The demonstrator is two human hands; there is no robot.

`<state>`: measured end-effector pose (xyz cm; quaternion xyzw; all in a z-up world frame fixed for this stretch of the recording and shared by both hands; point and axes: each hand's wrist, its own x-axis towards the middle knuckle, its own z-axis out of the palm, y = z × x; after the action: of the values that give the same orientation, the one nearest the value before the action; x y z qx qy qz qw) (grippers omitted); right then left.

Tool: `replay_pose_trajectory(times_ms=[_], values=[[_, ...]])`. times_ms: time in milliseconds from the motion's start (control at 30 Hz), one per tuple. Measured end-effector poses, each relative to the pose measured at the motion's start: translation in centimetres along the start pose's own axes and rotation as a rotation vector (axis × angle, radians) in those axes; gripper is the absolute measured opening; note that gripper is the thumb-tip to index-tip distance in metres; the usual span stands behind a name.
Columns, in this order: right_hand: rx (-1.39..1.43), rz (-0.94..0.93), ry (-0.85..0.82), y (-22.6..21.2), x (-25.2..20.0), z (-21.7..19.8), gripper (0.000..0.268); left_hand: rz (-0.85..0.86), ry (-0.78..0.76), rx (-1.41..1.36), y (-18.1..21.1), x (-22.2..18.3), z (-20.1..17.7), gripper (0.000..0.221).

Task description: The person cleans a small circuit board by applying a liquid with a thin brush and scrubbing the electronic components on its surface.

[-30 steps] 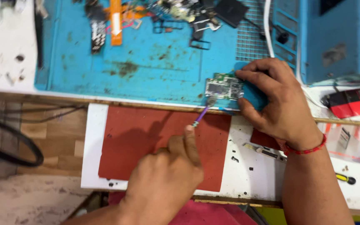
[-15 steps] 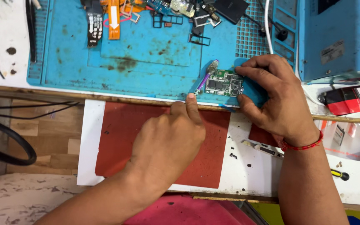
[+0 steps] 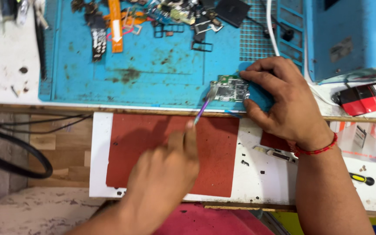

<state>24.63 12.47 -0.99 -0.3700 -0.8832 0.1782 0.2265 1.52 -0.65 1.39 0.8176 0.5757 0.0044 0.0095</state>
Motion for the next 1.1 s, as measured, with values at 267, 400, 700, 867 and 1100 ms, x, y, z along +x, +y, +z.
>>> replay_pose_trajectory(times_ms=[267, 400, 700, 867, 1100], values=[[-0.025, -0.014, -0.007, -0.1, 0.1, 0.1, 0.046, -0.037, 0.040, 0.011, -0.5, 1.3, 1.3, 0.047], [-0.017, -0.031, 0.014, 0.3, -0.3, 0.1, 0.045, 0.009, -0.014, -0.054, -0.2, -0.2, -0.1, 0.048], [-0.009, -0.011, 0.012, 0.1, -0.2, 0.2, 0.046, -0.004, 0.126, 0.109, 0.5, 1.3, -0.7, 0.025], [-0.021, -0.031, 0.009, 0.0, -0.2, -0.2, 0.046, 0.004, 0.037, 0.039, 0.4, 3.0, -0.4, 0.018], [-0.041, -0.083, 0.022, 0.1, -0.1, -0.1, 0.044, 0.008, 0.077, 0.131, 0.7, 1.6, -1.7, 0.024]])
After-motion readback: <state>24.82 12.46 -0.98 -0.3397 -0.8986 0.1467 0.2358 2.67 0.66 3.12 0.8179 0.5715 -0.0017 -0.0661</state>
